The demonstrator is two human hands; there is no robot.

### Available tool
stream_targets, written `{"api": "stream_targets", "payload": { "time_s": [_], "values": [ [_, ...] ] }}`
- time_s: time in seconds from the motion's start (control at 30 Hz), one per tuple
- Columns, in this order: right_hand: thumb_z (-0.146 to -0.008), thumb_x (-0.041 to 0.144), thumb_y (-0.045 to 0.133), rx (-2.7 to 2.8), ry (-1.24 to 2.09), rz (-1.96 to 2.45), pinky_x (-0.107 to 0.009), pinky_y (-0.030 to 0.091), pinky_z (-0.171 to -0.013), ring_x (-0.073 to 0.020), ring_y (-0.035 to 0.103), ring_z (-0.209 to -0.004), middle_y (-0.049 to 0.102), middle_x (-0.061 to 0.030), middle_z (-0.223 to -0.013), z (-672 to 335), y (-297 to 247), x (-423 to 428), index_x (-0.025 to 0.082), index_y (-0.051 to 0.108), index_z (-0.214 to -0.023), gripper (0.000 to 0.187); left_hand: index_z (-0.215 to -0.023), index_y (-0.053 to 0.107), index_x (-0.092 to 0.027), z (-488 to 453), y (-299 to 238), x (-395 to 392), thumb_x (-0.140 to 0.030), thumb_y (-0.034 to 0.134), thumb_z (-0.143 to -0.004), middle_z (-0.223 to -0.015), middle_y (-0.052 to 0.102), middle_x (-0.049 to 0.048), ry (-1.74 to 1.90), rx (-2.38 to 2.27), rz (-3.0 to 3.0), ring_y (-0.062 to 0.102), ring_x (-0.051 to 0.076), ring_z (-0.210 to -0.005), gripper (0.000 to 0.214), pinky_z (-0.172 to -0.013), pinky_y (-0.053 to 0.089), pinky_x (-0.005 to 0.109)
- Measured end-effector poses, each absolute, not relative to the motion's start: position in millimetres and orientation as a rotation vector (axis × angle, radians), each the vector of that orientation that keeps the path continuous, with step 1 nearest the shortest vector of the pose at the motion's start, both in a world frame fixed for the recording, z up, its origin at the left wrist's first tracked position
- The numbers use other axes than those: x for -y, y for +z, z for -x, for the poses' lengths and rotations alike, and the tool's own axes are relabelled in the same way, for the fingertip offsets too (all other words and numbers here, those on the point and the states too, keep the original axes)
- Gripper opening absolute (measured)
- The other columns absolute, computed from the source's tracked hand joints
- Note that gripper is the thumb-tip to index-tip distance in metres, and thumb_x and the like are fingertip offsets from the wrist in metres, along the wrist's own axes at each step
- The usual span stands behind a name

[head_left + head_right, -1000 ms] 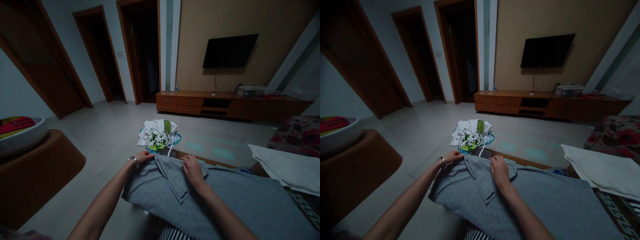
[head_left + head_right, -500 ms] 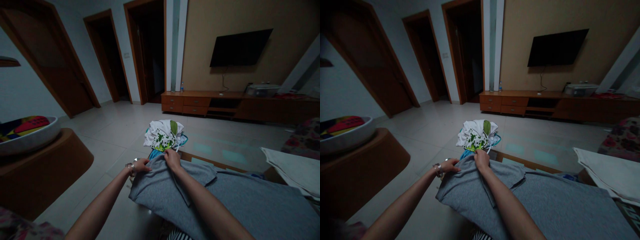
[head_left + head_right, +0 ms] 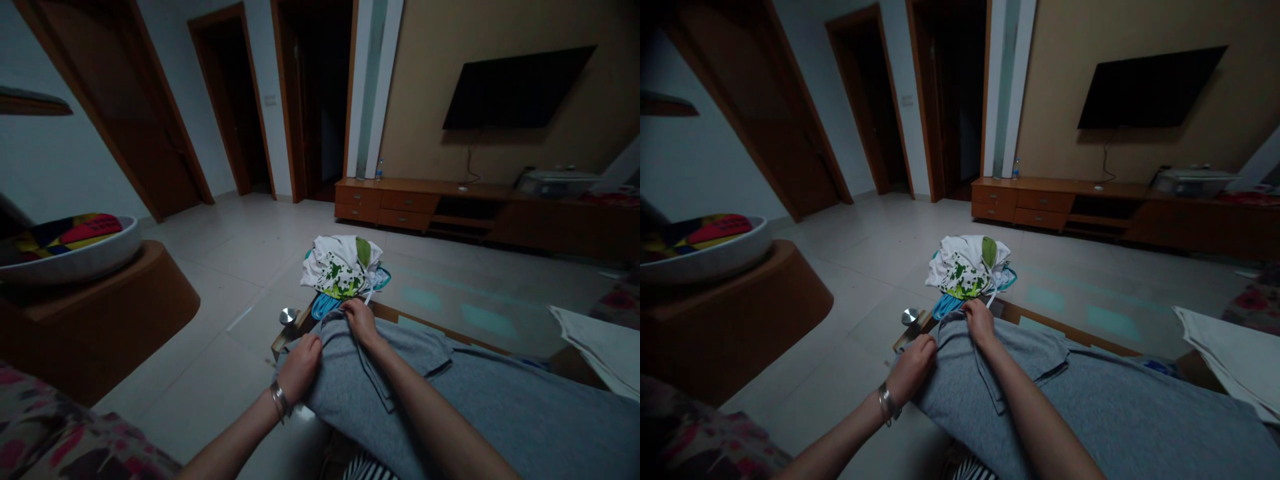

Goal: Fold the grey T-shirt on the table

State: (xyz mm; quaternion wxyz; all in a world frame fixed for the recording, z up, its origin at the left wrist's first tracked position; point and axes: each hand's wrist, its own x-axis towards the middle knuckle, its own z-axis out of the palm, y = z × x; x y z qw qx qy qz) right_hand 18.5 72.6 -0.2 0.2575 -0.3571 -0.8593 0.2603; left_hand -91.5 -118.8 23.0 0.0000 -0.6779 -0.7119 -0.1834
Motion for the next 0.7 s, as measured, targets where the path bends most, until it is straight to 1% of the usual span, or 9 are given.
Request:
{"api": "stream_targets", "payload": {
  "time_s": [0.07,0.17,0.2,0.27,0.33,0.37,0.47,0.57,0.7],
  "values": [
    [-0.081,0.012,0.045,2.320,0.723,0.945,-0.025,0.041,-0.082,-0.0165,0.056,-0.093,0.062,-0.0054,-0.099,-18,-1,-72,0.020,0.067,-0.091,0.025,-0.102,0.053,-0.019,86,19,122,-0.010,0.037,-0.085,-0.110,0.053,0.0084,-0.730,2.261,2.061,0.052,0.018,-0.100,0.024,-0.086,0.045,0.030],
    [-0.079,0.008,0.044,2.337,0.723,0.930,-0.025,0.040,-0.083,-0.0162,0.055,-0.093,0.062,-0.0057,-0.099,-15,-2,-72,0.019,0.067,-0.088,0.028,-0.120,0.045,-0.015,89,14,121,-0.010,0.046,-0.078,-0.119,0.050,0.0129,-0.843,2.436,1.811,0.048,0.023,-0.112,0.041,-0.095,0.042,0.036],
    [-0.080,0.009,0.045,2.352,0.714,0.935,-0.025,0.040,-0.084,-0.0164,0.055,-0.094,0.062,-0.0059,-0.099,-14,-2,-72,0.019,0.068,-0.089,0.027,-0.119,0.046,-0.014,91,15,120,-0.010,0.048,-0.077,-0.116,0.052,0.0133,-0.843,2.498,1.746,0.049,0.024,-0.111,0.042,-0.094,0.042,0.038],
    [-0.082,0.016,0.050,2.389,0.693,0.952,-0.026,0.039,-0.084,-0.0173,0.054,-0.095,0.062,-0.0066,-0.100,-12,-4,-74,0.019,0.068,-0.093,0.021,-0.107,0.054,-0.016,91,19,120,-0.013,0.049,-0.079,-0.104,0.058,0.0111,-0.852,2.551,1.719,0.053,0.025,-0.103,0.028,-0.089,0.044,0.039],
    [-0.083,0.026,0.054,2.431,0.691,0.955,-0.026,0.039,-0.084,-0.0181,0.054,-0.096,0.063,-0.0072,-0.100,-12,-5,-77,0.019,0.067,-0.097,0.021,-0.092,0.058,-0.019,85,27,122,-0.016,0.047,-0.083,-0.095,0.060,0.0082,-0.939,2.484,1.811,0.055,0.023,-0.095,0.015,-0.085,0.045,0.037],
    [-0.083,0.029,0.054,2.453,0.701,0.949,-0.026,0.039,-0.084,-0.0181,0.055,-0.096,0.063,-0.0074,-0.100,-12,-6,-79,0.018,0.067,-0.097,0.022,-0.089,0.058,-0.020,80,32,124,-0.018,0.046,-0.084,-0.093,0.061,0.0072,-1.006,2.433,1.878,0.055,0.022,-0.094,0.013,-0.084,0.045,0.036],
    [-0.087,0.031,0.049,2.522,0.741,0.909,-0.024,0.039,-0.081,-0.0166,0.057,-0.093,0.065,-0.0066,-0.097,-14,-5,-86,0.017,0.068,-0.094,0.025,-0.093,0.059,-0.022,63,42,131,-0.020,0.044,-0.087,-0.096,0.063,0.0061,-1.229,2.363,2.035,0.058,0.020,-0.091,0.016,-0.082,0.046,0.032],
    [-0.089,0.032,0.046,2.589,0.721,0.917,-0.022,0.039,-0.078,-0.0153,0.058,-0.090,0.067,-0.0048,-0.096,-16,-1,-91,0.017,0.069,-0.092,0.027,-0.098,0.059,-0.022,62,41,133,-0.023,0.045,-0.086,-0.097,0.066,0.0055,-1.379,2.516,1.960,0.060,0.019,-0.090,0.018,-0.081,0.046,0.031],
    [-0.087,0.033,0.049,2.630,0.662,1.021,-0.023,0.038,-0.073,-0.0163,0.060,-0.087,0.069,-0.0053,-0.093,-14,4,-95,0.018,0.070,-0.089,0.026,-0.096,0.061,-0.019,84,32,129,-0.023,0.051,-0.082,-0.096,0.067,0.0065,-1.228,2.750,1.767,0.061,0.021,-0.092,0.017,-0.084,0.045,0.033]
  ]
}}
